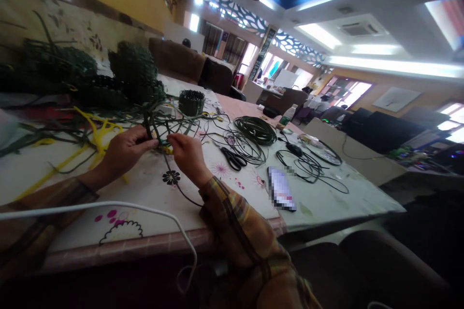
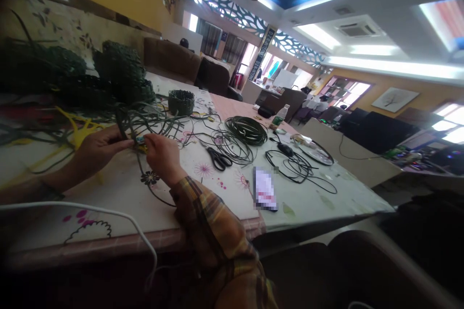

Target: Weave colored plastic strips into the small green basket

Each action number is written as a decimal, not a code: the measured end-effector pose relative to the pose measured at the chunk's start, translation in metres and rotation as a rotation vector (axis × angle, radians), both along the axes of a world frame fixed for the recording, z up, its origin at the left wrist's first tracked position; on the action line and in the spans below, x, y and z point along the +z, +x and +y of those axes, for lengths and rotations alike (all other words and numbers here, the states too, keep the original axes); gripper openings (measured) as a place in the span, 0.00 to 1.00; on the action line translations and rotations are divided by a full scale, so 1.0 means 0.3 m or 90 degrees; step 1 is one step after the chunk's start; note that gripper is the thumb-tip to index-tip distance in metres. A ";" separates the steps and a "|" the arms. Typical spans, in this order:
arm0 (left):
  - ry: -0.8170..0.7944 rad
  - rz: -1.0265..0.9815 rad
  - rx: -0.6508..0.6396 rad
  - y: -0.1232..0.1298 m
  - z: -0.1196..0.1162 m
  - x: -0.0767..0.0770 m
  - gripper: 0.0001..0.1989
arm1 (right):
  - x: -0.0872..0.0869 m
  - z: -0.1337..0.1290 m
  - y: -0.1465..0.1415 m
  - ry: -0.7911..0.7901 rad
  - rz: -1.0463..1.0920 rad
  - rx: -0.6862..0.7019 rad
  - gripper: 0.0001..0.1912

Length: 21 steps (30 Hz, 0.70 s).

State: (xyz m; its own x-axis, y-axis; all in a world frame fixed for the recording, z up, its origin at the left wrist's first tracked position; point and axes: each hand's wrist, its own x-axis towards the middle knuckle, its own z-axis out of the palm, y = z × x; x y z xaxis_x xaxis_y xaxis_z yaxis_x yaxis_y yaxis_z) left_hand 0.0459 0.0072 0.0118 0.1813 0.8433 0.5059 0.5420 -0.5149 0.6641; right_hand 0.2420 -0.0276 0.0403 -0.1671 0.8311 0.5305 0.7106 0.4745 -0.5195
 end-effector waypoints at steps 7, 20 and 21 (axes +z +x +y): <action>0.026 -0.003 -0.017 0.027 -0.047 0.005 0.17 | -0.020 -0.027 -0.035 -0.299 0.375 0.126 0.11; 0.059 0.014 -0.062 0.035 -0.050 0.006 0.17 | -0.026 0.001 -0.013 -0.165 0.278 0.002 0.07; 0.064 0.027 -0.074 0.037 -0.053 0.007 0.17 | -0.020 -0.001 -0.007 -0.116 0.207 -0.021 0.08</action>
State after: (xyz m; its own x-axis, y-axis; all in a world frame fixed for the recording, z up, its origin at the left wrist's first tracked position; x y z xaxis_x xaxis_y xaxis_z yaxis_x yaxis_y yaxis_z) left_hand 0.0571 -0.0087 0.0139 0.2976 0.7605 0.5771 0.5012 -0.6389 0.5836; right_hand 0.2400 -0.0280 0.0343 0.0143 0.9187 0.3948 0.5080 0.3334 -0.7942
